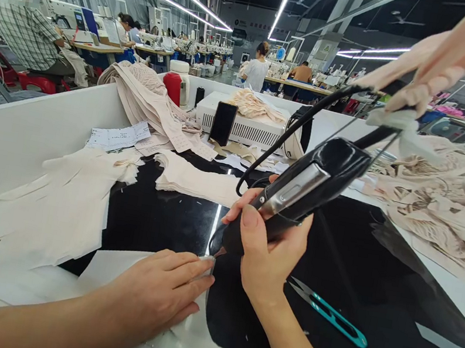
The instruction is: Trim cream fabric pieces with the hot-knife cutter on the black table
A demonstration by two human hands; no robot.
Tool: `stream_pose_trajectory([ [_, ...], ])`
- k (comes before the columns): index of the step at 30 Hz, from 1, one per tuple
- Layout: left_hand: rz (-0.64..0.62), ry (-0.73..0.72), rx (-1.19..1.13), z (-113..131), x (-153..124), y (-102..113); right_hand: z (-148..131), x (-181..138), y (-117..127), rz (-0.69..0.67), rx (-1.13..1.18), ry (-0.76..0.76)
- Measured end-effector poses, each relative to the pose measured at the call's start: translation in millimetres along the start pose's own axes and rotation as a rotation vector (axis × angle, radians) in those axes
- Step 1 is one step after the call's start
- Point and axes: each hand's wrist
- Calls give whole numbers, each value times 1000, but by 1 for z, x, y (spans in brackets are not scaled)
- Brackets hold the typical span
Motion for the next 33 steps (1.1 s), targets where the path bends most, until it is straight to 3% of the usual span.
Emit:
stream_pose_trajectory([
  [4, 37, 12, 4, 0, 0, -2, 0, -1, 0, 4, 1, 5],
  [11, -21, -12, 59, 1, -1, -5, 0, -1, 0, 14, 13, -15],
  [26, 87, -87, 172, 0, 3, -6, -6, 3, -5, 57, 59, -35],
  [33, 33, -115, 196, 0, 1, -7, -6, 1, -6, 45, 74, -39],
])
Point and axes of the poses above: each hand's wrist, its own x-axis towards the middle knuckle, its own y-axis out of the back of the hand, z = x × y, and after that the axes turned 5 degrees about -y, right-handed
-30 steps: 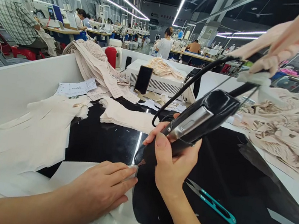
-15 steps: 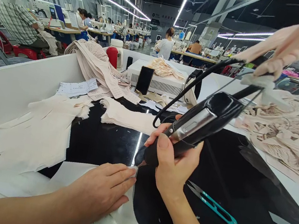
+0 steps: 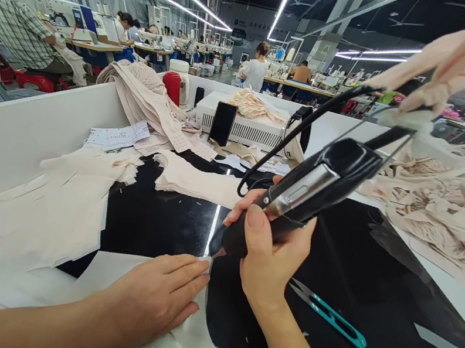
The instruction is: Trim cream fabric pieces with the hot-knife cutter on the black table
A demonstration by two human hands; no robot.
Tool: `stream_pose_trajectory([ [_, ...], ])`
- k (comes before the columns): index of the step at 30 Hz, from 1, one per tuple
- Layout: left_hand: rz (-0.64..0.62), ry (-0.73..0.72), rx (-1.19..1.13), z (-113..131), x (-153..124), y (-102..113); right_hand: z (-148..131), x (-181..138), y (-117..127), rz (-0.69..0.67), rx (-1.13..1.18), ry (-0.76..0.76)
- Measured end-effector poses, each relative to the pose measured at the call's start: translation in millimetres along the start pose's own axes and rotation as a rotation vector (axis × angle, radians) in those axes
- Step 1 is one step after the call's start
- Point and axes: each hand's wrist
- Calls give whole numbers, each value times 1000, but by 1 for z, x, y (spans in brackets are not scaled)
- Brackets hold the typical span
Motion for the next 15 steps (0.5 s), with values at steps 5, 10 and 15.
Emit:
stream_pose_trajectory([
  [5, 55, -4, -6, 1, -1, -3, 5, -2, 3, -16, 4, -4],
  [10, 56, 26, -39, 1, -1, -4, 5, -3, 2, -10, -17, -15],
  [15, 47, 38, -47, 1, 0, -1, 4, -4, -1, -2, 29, 4],
])
Point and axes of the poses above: each hand's wrist, its own x-axis towards the middle knuckle, its own y-axis out of the back of the hand, z = x × y, and after that the axes turned 5 degrees about -y, right-handed
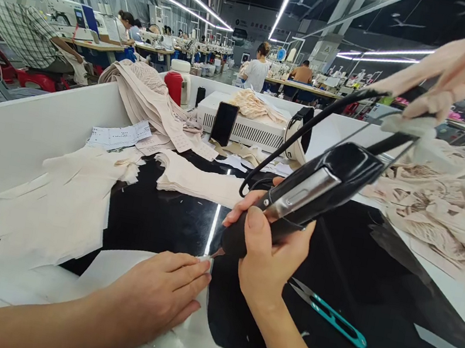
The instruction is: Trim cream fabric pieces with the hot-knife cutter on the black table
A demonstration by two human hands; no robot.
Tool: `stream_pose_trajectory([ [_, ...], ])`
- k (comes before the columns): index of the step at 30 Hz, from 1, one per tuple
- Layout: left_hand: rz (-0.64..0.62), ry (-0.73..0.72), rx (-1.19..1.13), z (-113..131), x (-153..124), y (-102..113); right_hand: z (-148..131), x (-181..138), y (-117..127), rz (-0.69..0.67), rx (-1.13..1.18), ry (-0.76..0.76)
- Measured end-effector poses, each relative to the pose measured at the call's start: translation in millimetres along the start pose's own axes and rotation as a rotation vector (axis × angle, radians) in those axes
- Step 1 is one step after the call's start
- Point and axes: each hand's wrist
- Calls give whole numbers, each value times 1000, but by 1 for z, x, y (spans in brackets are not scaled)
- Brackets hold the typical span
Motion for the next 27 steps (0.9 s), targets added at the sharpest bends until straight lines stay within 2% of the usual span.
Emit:
stream_pose_trajectory([
  [11, -117, 19, -36, 0, 3, 6, 1, -2, -1, -35, -20, -1],
  [23, -65, 60, -67, 3, -2, 0, 2, -6, -9, -65, 23, -11],
  [27, -83, 58, -60, 3, 0, 1, 3, -6, -8, -65, 39, -8],
])
Point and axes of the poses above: each hand's wrist, its own x-axis towards the middle knuckle, its own y-axis out of the back of the hand, z = x × y, and after that the axes turned 5 degrees about -y, right-handed
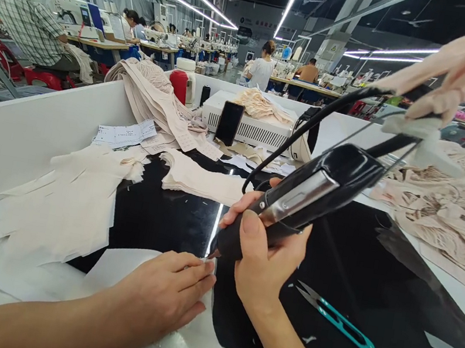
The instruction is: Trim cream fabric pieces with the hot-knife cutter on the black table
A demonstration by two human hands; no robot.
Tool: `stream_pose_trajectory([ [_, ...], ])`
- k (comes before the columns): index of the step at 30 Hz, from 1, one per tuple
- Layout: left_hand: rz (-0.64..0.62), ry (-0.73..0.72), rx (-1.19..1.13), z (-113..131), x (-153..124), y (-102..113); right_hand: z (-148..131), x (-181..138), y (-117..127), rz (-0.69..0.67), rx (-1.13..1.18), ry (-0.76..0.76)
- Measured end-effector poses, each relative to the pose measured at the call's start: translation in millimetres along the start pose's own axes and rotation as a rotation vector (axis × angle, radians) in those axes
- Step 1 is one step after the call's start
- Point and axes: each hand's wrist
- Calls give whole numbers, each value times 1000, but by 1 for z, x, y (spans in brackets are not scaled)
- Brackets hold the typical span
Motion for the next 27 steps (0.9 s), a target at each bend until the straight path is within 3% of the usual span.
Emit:
stream_pose_trajectory([
  [11, -7, -50, 34, -3, 4, 4, -2, 1, -1, 5, -28, -29],
  [21, -66, 65, -116, -10, -12, 21, -28, 0, 19, 93, -110, -13],
  [27, -158, 171, -238, -33, -23, 28, -37, -10, 22, 76, -116, -11],
])
Point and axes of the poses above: each hand's wrist, its own x-axis towards the middle knuckle, its own y-axis out of the back of the hand, z = x × y, and after that the axes turned 5 degrees about -y, right-handed
